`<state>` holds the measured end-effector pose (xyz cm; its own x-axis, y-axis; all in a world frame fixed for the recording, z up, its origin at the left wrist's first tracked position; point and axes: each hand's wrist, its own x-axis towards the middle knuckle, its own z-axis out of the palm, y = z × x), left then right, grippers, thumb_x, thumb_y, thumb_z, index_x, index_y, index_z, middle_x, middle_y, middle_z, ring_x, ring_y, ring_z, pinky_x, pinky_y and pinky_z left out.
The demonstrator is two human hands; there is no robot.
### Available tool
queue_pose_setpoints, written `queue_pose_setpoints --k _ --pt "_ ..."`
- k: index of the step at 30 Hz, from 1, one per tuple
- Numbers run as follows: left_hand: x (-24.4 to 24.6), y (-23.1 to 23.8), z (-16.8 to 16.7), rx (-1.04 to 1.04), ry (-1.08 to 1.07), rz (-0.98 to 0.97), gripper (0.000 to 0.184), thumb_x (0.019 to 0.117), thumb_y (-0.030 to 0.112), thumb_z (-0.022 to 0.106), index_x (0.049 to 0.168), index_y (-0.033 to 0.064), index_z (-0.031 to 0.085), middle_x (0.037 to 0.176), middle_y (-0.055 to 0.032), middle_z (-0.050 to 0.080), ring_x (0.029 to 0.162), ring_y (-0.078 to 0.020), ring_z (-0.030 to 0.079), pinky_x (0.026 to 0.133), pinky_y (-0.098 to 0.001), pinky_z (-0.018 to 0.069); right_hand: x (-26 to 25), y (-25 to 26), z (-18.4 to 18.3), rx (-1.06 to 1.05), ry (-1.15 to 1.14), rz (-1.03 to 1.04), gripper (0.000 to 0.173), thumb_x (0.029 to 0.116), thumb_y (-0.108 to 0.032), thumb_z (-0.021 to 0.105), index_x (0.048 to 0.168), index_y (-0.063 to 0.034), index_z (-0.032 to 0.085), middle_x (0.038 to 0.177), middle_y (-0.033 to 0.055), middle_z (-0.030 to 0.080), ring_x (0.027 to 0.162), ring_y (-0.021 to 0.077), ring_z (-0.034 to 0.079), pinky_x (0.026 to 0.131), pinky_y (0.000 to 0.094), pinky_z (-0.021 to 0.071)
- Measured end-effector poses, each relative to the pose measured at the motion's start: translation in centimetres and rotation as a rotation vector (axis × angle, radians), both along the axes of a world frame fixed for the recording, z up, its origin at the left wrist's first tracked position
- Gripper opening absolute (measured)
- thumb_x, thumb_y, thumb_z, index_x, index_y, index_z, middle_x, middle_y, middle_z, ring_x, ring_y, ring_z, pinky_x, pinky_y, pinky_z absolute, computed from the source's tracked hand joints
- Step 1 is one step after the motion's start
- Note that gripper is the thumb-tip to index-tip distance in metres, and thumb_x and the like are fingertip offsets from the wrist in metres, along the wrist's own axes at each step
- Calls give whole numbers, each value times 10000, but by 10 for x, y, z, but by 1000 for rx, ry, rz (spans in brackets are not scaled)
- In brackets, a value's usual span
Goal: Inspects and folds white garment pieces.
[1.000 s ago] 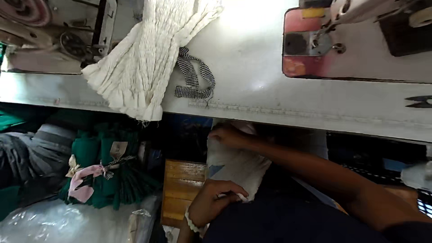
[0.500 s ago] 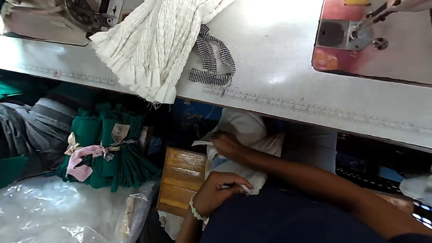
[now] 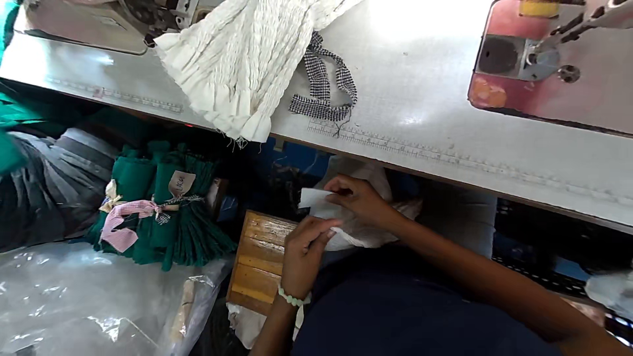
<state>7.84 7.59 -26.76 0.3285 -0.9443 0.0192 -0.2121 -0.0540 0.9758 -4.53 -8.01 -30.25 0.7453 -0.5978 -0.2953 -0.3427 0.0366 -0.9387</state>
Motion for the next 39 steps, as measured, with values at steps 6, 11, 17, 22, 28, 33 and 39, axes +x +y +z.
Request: queue_pose_setpoints --k 6,11,17,22,28,33,39 --pt "-6 -41 14 -48 -149 111 178 929 94 715 1054 -31 736 889 -31 725 735 31 630 681 -127 533 -36 2 21 -123 -308 -134 175 1011 -119 599 1052 18 699 1016 28 706 914 -3 656 846 170 555" --pt "-6 -62 21 -73 -102 12 140 897 141 771 991 36 767 1133 -69 662 739 24 591 636 -121 517 -53 5 33 -155 -407 -193 194 1016 -77 577 1110 46 694 1006 5 723 905 -28 659 850 162 560" --pt "-10 -86 43 -88 -30 -160 158 892 139 770 917 -3 704 1262 -112 679 712 57 588 628 -114 494 -70 -6 51 -395 -444 -236 192 1009 -121 610 1038 32 722 944 22 704 869 -37 631 806 125 532" --pt "-12 -110 75 20 -11 -276 475 890 133 763 1303 -12 577 978 14 736 711 34 629 669 -145 532 -79 -16 66 -529 -509 -256 205 1041 -159 581 1051 1 709 943 24 686 883 -42 619 812 107 517" --pt "-30 -117 87 -189 -316 -265 140 916 166 742 952 38 785 830 7 687 715 44 597 651 -98 502 -88 -8 66 -741 -377 -407 171 985 -116 631 1089 20 623 959 73 709 868 -14 644 811 107 520" --pt "-20 -109 111 -428 -529 -169 133 984 228 669 942 131 749 979 67 705 1088 -61 585 1014 -266 428 -97 -13 60 -1062 -121 -457 114 940 -52 609 984 -39 713 972 113 723 884 181 678 770 259 554" --pt "64 -58 151 -613 -405 35 127 1018 279 626 1076 179 680 1077 32 726 1118 -219 682 1087 -505 505 -94 -16 61 -1009 -110 -367 228 930 20 529 946 -26 752 1043 107 762 1003 217 701 906 309 551"
